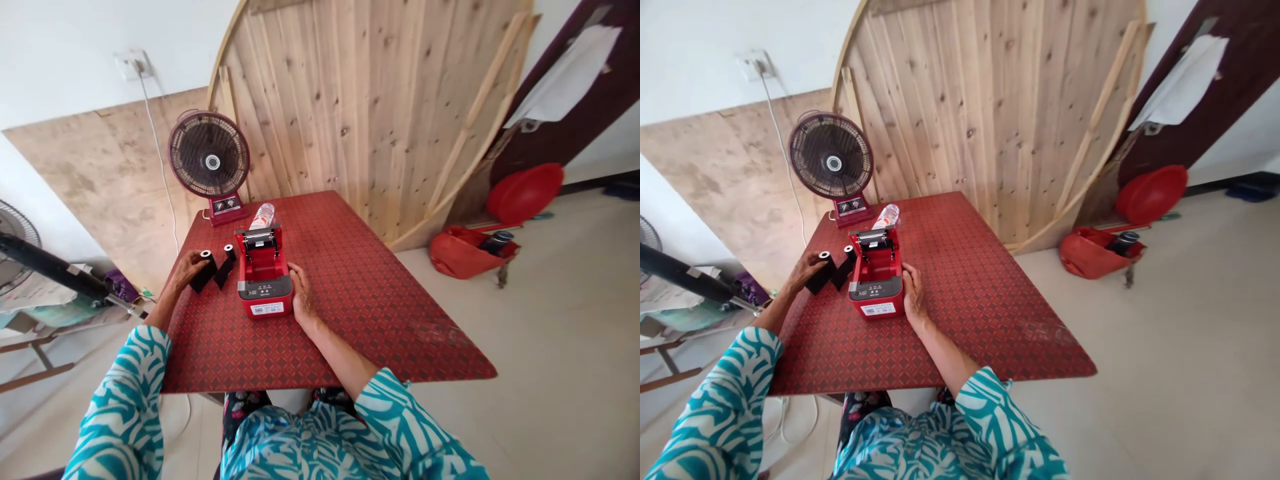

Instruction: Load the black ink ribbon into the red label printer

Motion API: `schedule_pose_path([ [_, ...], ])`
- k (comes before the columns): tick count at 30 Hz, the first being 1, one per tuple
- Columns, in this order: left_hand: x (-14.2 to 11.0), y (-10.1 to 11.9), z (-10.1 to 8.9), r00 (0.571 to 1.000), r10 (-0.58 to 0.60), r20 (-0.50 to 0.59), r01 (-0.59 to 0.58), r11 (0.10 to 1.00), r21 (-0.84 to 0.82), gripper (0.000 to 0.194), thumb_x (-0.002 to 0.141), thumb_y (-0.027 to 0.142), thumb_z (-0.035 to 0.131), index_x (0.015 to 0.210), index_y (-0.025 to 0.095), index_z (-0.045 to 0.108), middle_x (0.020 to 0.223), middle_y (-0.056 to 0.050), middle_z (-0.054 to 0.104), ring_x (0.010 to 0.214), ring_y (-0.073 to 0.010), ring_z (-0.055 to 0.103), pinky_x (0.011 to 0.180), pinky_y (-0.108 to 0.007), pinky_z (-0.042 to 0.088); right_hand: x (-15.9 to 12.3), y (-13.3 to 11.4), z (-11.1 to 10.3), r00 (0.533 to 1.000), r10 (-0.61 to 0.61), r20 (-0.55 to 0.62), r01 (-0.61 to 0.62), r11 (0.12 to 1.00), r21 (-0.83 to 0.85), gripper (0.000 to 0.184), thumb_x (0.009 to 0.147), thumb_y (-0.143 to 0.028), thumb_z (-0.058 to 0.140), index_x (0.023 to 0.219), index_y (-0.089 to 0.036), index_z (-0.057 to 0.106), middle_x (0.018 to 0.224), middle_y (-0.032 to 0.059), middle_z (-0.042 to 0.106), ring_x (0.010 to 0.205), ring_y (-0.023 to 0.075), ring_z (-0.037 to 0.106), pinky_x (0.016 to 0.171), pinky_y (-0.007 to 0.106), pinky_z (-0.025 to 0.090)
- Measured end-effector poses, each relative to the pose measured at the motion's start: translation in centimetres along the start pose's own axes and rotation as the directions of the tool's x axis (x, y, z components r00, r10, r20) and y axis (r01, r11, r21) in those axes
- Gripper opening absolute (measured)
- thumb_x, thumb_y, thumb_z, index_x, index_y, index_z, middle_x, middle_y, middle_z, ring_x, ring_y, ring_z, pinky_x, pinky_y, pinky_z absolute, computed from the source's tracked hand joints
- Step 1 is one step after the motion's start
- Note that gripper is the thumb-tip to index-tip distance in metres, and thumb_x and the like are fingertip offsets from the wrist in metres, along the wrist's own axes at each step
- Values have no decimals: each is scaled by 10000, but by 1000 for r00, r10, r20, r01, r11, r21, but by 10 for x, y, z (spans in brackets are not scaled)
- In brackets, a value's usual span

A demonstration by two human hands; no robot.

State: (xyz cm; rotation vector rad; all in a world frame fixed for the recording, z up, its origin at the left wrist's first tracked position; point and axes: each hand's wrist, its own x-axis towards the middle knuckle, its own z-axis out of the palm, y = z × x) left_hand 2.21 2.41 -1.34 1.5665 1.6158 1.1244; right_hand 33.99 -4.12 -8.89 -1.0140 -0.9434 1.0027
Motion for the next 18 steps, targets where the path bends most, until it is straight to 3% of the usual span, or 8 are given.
schedule_pose_path([
  [4, -27, 36, 2, 993, 112, -19, -114, 991, -71, 616, 573, 599, 838, 949, 213, 540, 1040, -93, 760, 1008, -265, 725, 913, -411, 570, 0, 1, 1, 1000, -5, -4, 5, 1000, 1, 428, 865, -565, 526, 1118, -259, 688, 1211, 63, 706, 1168, 255, 613, 1099, 460, 437],
  [6, -42, 60, 10, 978, 181, 102, -176, 983, -57, 583, 614, 572, 840, 981, 213, 563, 1036, -89, 760, 984, -252, 728, 903, -406, 576, 1, 2, 1, 1000, -5, -6, 5, 1000, 6, 424, 867, -559, 530, 1122, -262, 692, 1192, 59, 712, 1166, 253, 613, 1098, 461, 441],
  [10, -61, 101, 46, 893, 314, 322, -355, 932, 76, 454, 709, 496, 813, 1017, 205, 648, 1043, -78, 769, 983, -235, 720, 964, -401, 552, 2, 3, 4, 1000, -8, -12, 8, 1000, 21, 414, 866, -542, 525, 1115, -263, 703, 1197, 59, 706, 1189, 249, 605, 1117, 464, 434],
  [14, -55, 121, 85, 852, 277, 445, -433, 850, 299, 337, 777, 385, 768, 1064, 223, 701, 1096, -44, 771, 1030, -228, 714, 978, -366, 543, 3, 2, 6, 1000, -12, -15, 12, 999, 38, 404, 862, -513, 520, 1111, -256, 705, 1185, 59, 702, 1185, 244, 609, 1132, 469, 424],
  [18, -37, 129, 105, 863, 141, 486, -395, 788, 472, 288, 772, 291, 756, 1050, 228, 713, 1066, -34, 782, 1014, -243, 729, 925, -354, 553, 2, -1, 7, 1000, -17, -6, 18, 998, 52, 375, 862, -494, 527, 1096, -265, 709, 1186, 53, 706, 1186, 232, 609, 1137, 452, 429],
])
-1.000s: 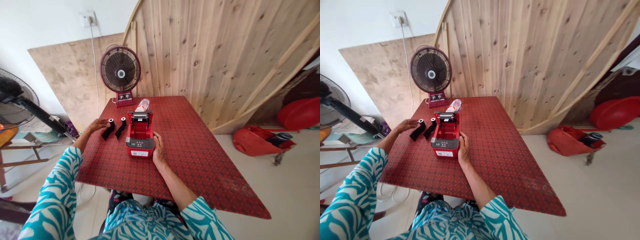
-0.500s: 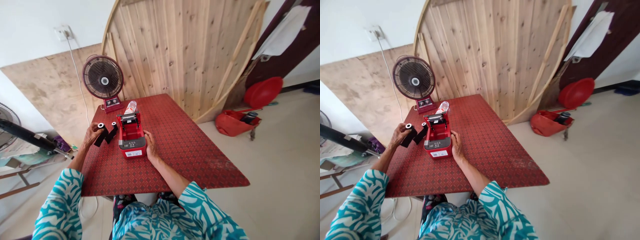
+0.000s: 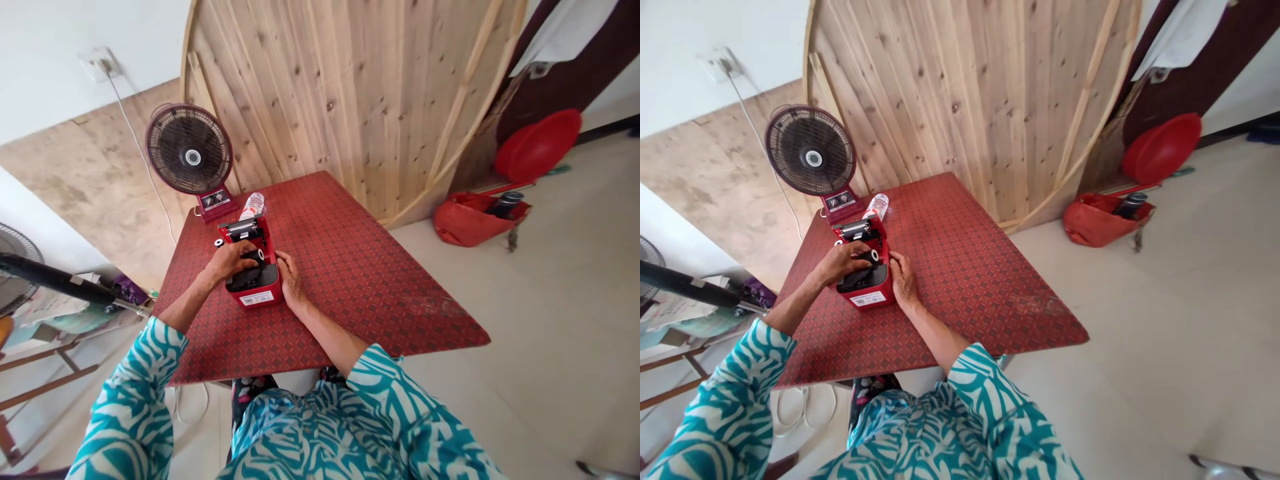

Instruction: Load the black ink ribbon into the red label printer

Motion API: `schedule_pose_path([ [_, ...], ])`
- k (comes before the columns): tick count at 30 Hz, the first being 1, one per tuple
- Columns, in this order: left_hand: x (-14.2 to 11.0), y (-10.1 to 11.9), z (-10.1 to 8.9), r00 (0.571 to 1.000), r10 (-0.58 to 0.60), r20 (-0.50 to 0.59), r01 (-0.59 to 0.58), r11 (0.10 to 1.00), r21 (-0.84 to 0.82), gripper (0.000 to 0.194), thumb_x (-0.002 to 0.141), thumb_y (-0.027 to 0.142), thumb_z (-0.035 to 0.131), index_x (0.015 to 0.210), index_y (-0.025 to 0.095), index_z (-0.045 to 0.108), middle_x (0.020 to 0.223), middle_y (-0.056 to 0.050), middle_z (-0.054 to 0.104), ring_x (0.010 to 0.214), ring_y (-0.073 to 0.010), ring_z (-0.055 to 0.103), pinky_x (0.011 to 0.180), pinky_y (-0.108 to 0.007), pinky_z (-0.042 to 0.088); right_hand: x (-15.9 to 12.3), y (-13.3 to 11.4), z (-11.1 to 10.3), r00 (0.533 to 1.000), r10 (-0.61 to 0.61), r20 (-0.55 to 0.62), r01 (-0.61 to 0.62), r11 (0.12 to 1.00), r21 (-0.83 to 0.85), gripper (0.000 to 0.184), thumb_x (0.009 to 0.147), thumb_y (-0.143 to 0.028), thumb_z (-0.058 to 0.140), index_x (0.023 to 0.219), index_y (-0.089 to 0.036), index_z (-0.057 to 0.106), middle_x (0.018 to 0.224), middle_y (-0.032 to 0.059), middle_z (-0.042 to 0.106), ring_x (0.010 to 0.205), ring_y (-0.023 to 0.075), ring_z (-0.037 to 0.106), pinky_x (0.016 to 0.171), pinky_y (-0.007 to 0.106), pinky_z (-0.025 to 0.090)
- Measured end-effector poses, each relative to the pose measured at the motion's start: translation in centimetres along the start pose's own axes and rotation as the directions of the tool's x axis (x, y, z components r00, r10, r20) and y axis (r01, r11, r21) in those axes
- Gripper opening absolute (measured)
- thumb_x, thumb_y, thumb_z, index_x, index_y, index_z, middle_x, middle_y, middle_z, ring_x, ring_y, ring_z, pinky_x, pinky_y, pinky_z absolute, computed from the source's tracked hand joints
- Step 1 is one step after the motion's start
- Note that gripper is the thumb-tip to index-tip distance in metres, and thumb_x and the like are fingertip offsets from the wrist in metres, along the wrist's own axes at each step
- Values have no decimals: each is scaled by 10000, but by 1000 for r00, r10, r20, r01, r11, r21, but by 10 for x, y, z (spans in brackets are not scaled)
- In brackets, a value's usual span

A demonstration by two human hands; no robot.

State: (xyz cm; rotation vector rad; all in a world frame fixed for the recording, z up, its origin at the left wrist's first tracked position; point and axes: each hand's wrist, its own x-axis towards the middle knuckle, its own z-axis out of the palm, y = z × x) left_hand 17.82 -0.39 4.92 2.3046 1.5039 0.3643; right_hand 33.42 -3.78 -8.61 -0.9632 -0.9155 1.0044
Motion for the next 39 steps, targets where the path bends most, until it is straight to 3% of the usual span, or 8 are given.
schedule_pose_path([
  [7, 9, 9, -13, 991, -98, 93, 75, 971, 226, 299, 756, 298, 788, 1043, 243, 724, 1021, -45, 791, 988, -263, 736, 821, -320, 546, 0, -4, 0, 1000, -13, 8, 13, 1000, -6, 354, 870, -485, 524, 1082, -272, 711, 1174, 50, 696, 1189, 227, 608, 1138, 438, 436],
  [13, 13, 12, 0, 991, -93, 101, 46, 919, 392, 310, 784, 272, 748, 1094, 255, 730, 1076, -67, 785, 1056, -290, 717, 878, -333, 528, 0, -4, -1, 999, -34, 9, 35, 999, -11, 338, 872, -482, 527, 1075, -283, 711, 1168, 38, 707, 1186, 219, 604, 1140, 426, 438],
  [18, 35, 15, 9, 974, -88, 209, 1, 923, 384, 238, 709, 156, 750, 932, 238, 765, 972, -63, 795, 998, -291, 733, 863, -319, 534, 0, -5, -1, 999, -27, 18, 27, 999, -27, 366, 865, -491, 523, 1091, -270, 708, 1176, 48, 703, 1190, 221, 608, 1141, 430, 437],
  [21, 28, 10, 3, 966, -22, 256, -49, 962, 268, 179, 762, 219, 719, 929, 247, 778, 1004, -38, 800, 988, -257, 736, 882, -300, 537, 0, -4, -1, 1000, -14, 6, 14, 1000, -19, 373, 861, -498, 521, 1089, -270, 708, 1186, 51, 704, 1193, 224, 609, 1139, 434, 439],
  [25, -15, -1, -8, 996, 56, 67, -51, 996, -69, 376, 921, 443, 564, 1165, 229, 754, 1154, -48, 780, 1044, -243, 718, 928, -320, 541, -1, -2, -1, 1000, -13, -2, 13, 1000, -27, 372, 864, -508, 518, 1084, -279, 713, 1181, 45, 710, 1187, 225, 609, 1129, 440, 445],
  [30, -64, -3, -7, 990, 96, -105, -106, 989, -100, 458, 861, 544, 667, 1174, 221, 753, 1110, -70, 779, 947, -239, 717, 880, -340, 558, -1, -2, -3, 1000, -6, 3, 6, 999, -39, 376, 868, -507, 518, 1094, -274, 708, 1194, 48, 710, 1196, 228, 607, 1136, 446, 436],
  [34, -67, 0, 7, 959, 179, -218, -195, 980, -52, 244, 906, 393, 638, 1014, 222, 773, 999, -61, 783, 874, -204, 715, 871, -329, 559, 0, -1, -3, 1000, -7, -7, 7, 999, -44, 392, 859, -513, 512, 1090, -261, 704, 1178, 58, 710, 1176, 235, 617, 1126, 450, 435],
  [39, -61, 4, 17, 915, 271, -299, -283, 959, 5, 203, 944, 356, 607, 939, 227, 764, 936, -61, 784, 887, -202, 720, 890, -338, 545, -1, 0, -4, 1000, 9, 0, -9, 999, -42, 385, 858, -507, 516, 1099, -268, 697, 1199, 48, 705, 1194, 232, 610, 1128, 435, 425],
])
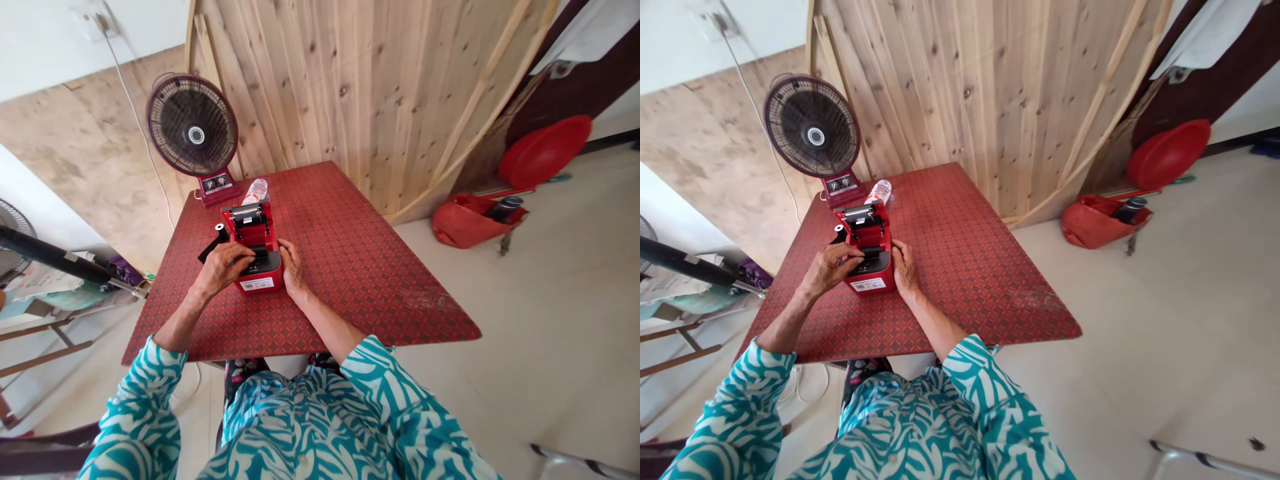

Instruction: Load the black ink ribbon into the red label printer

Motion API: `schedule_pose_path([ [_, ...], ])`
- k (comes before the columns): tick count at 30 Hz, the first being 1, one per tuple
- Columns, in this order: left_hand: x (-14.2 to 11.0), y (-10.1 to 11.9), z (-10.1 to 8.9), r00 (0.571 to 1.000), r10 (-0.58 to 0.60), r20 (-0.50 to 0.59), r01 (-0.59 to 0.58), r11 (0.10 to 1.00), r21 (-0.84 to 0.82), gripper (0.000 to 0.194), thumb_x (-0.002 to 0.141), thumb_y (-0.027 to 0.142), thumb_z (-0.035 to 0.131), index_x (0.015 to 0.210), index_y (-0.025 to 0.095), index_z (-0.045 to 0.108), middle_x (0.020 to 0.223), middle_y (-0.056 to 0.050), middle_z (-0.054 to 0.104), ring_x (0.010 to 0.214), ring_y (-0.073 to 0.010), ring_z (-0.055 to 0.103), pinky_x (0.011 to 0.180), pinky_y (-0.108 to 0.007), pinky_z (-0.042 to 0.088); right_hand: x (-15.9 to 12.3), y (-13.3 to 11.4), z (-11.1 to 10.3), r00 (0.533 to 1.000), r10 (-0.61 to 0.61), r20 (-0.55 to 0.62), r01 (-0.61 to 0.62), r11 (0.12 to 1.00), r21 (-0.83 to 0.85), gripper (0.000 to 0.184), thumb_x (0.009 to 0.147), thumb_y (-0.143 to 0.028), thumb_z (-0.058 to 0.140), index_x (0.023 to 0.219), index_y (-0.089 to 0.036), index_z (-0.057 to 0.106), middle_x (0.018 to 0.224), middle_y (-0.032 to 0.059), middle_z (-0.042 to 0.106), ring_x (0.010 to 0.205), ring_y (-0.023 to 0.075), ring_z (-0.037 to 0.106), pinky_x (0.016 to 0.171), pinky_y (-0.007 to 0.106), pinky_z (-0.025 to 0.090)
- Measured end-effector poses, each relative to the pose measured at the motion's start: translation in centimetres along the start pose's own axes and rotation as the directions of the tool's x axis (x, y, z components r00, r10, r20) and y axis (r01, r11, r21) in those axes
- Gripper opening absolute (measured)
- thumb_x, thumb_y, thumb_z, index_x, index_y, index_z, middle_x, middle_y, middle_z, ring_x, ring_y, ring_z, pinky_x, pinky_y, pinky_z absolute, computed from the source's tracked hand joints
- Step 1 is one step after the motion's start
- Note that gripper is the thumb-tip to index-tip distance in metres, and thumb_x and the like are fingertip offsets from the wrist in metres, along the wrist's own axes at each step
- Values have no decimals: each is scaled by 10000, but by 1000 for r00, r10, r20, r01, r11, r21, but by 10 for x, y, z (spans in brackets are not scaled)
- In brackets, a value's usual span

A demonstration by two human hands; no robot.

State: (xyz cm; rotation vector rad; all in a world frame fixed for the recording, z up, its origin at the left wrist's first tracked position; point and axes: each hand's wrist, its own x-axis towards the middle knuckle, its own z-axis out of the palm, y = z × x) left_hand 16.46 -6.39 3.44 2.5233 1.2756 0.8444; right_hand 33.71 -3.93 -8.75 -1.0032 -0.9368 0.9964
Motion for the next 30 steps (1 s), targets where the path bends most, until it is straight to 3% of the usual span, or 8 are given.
schedule_pose_path([
  [7, -23, 9, 4, 997, 73, -22, -72, 997, 40, 190, 970, 339, 590, 922, 248, 750, 982, -58, 791, 981, -207, 715, 1014, -401, 490, 1, -2, -1, 1000, -5, -3, 5, 1000, 6, 395, 843, -500, 528, 1090, -245, 701, 1169, 67, 707, 1170, 244, 623, 1104, 441, 444],
  [14, -44, 4, 17, 955, 272, -118, -259, 959, 111, 164, 980, 287, 597, 922, 247, 745, 1013, -53, 787, 1006, -201, 709, 1029, -439, 462, 1, 5, -2, 999, 30, -15, -29, 998, 58, 409, 822, -531, 565, 1088, -251, 700, 1155, 48, 730, 1127, 237, 628, 1087, 447, 452],
  [17, -49, 5, 23, 926, 329, -184, -298, 938, 176, 126, 971, 243, 603, 973, 238, 729, 1014, -45, 790, 1025, -205, 704, 1052, -452, 439, 19, 0, -1, 998, 58, -20, -56, 994, 96, 457, 822, -578, 571, 1138, -264, 674, 1213, 44, 722, 1133, 223, 625, 1068, 437, 470],
  [22, -60, 14, 32, 896, 369, -246, -293, 909, 296, 133, 946, 214, 631, 1043, 228, 721, 1068, -42, 795, 1083, -219, 689, 1107, -471, 406, 76, -33, 15, 999, -31, 44, 29, 999, 40, 540, 820, -652, 548, 1212, -294, 651, 1377, 49, 654, 1205, 221, 607, 1107, 454, 434],
  [26, -69, 20, 37, 900, 357, -251, -253, 896, 365, 173, 952, 210, 619, 1090, 229, 724, 1119, -45, 792, 1104, -223, 684, 1128, -478, 395, 94, -54, 24, 984, -75, 162, 74, 997, 11, 480, 831, -650, 522, 1093, -287, 696, 1250, 25, 712, 1166, 219, 611, 1073, 423, 442],
  [30, -72, 23, 41, 885, 364, -290, -249, 897, 365, 183, 934, 188, 635, 1093, 214, 721, 1152, -67, 778, 1094, -221, 678, 1115, -463, 400, 73, -59, 13, 981, -128, 145, 139, 988, -72, 471, 844, -637, 470, 887, -244, 727, 1026, 30, 729, 1027, 212, 633, 1029, 413, 457],
])
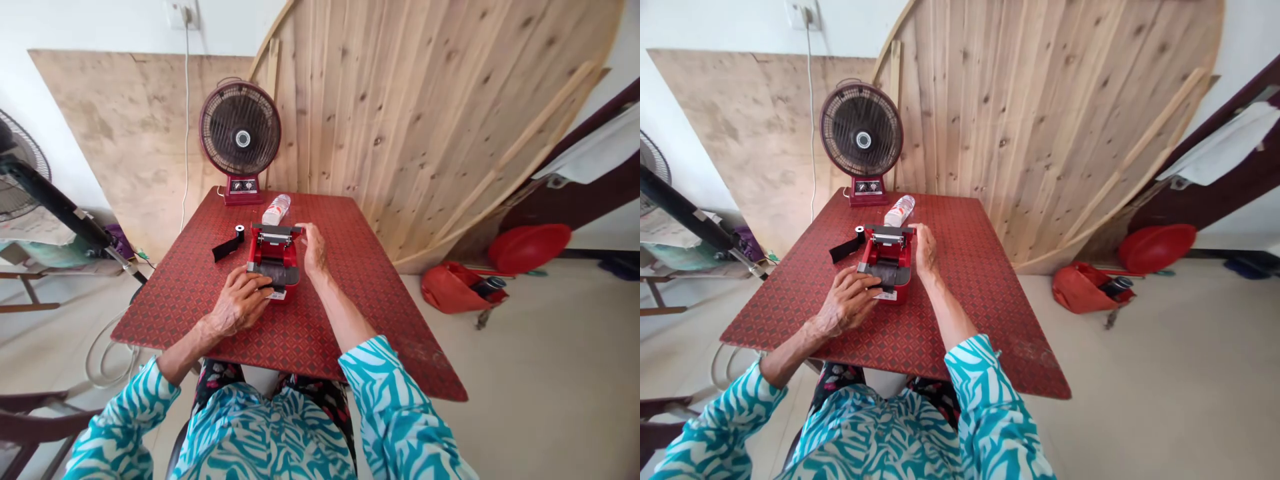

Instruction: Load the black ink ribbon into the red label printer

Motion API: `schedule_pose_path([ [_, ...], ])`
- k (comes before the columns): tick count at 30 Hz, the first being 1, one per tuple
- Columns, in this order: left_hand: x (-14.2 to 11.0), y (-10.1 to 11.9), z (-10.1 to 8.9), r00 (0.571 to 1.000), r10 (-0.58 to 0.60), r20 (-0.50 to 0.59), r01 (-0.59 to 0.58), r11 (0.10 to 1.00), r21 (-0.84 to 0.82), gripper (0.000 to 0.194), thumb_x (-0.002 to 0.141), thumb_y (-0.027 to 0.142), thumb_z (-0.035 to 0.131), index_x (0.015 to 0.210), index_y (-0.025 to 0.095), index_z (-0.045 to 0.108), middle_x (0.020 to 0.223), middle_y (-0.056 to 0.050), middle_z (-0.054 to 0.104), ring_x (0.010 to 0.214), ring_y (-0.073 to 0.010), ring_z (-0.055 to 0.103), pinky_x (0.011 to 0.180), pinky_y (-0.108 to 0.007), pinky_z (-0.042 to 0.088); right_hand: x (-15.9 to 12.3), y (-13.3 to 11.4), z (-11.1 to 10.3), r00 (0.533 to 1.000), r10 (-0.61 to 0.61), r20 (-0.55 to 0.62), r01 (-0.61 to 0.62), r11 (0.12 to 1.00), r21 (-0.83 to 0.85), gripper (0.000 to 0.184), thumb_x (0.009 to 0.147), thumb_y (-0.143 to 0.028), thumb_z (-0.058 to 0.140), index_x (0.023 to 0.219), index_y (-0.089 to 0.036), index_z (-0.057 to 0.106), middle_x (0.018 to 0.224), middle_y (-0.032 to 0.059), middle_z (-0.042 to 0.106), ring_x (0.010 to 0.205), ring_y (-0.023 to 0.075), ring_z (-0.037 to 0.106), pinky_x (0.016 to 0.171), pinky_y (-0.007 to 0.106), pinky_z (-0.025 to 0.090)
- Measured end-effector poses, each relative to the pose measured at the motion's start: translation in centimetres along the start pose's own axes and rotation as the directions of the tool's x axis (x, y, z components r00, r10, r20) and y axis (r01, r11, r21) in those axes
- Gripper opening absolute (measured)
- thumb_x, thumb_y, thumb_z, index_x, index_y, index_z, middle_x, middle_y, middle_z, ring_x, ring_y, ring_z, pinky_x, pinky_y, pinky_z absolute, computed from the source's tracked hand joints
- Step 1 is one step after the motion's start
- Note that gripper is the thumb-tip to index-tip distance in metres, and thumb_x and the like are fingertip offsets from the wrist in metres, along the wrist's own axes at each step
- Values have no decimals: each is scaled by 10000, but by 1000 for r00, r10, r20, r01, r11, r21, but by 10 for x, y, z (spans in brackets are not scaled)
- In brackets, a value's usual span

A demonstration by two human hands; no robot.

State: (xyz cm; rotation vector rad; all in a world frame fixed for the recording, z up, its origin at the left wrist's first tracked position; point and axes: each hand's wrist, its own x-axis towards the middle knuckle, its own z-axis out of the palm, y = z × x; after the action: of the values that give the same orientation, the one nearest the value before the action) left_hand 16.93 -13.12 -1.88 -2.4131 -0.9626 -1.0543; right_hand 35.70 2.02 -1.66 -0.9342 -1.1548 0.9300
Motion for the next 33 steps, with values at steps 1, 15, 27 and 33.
schedule_pose_path([
  [1, -1, 1, 1, 1000, -2, -8, 2, 1000, 0, 170, 931, 186, 639, 1075, 216, 724, 1153, -69, 776, 1087, -219, 678, 1110, -458, 402, -9, -1, -3, 1000, -21, -5, 21, 1000, -22, 443, 843, -611, 487, 853, -242, 732, 1015, 30, 722, 1031, 209, 629, 1036, 408, 450],
  [15, 16, -40, 15, 641, -762, 88, 628, 455, -631, 368, 895, 444, 653, 1168, 201, 693, 1164, -108, 745, 1092, -254, 689, 992, -426, 511, -67, 14, -8, 971, 231, -52, -219, 959, 179, 374, 667, -369, 666, 1018, -243, 698, 1016, 18, 742, 975, 211, 650, 964, 423, 503],
  [27, 33, -73, 51, 309, -803, 510, 599, -252, -760, 695, 543, 230, 745, 1233, 188, 670, 1150, -71, 734, 923, -204, 673, 780, -308, 493, -57, 8, -12, 984, 172, 38, -173, 985, 22, 544, 654, -251, 573, 1195, -263, 625, 1313, 64, 673, 1222, 226, 609, 1146, 475, 449],
  [33, 27, -66, 57, 350, -783, 514, 563, -263, -783, 799, 603, 273, 761, 1373, 183, 570, 1261, -98, 698, 958, -206, 691, 844, -333, 535, -65, 6, -5, 984, 176, -16, -175, 983, 57, 540, 692, -273, 539, 1227, -246, 605, 1364, 72, 638, 1253, 217, 591, 1178, 486, 423],
])
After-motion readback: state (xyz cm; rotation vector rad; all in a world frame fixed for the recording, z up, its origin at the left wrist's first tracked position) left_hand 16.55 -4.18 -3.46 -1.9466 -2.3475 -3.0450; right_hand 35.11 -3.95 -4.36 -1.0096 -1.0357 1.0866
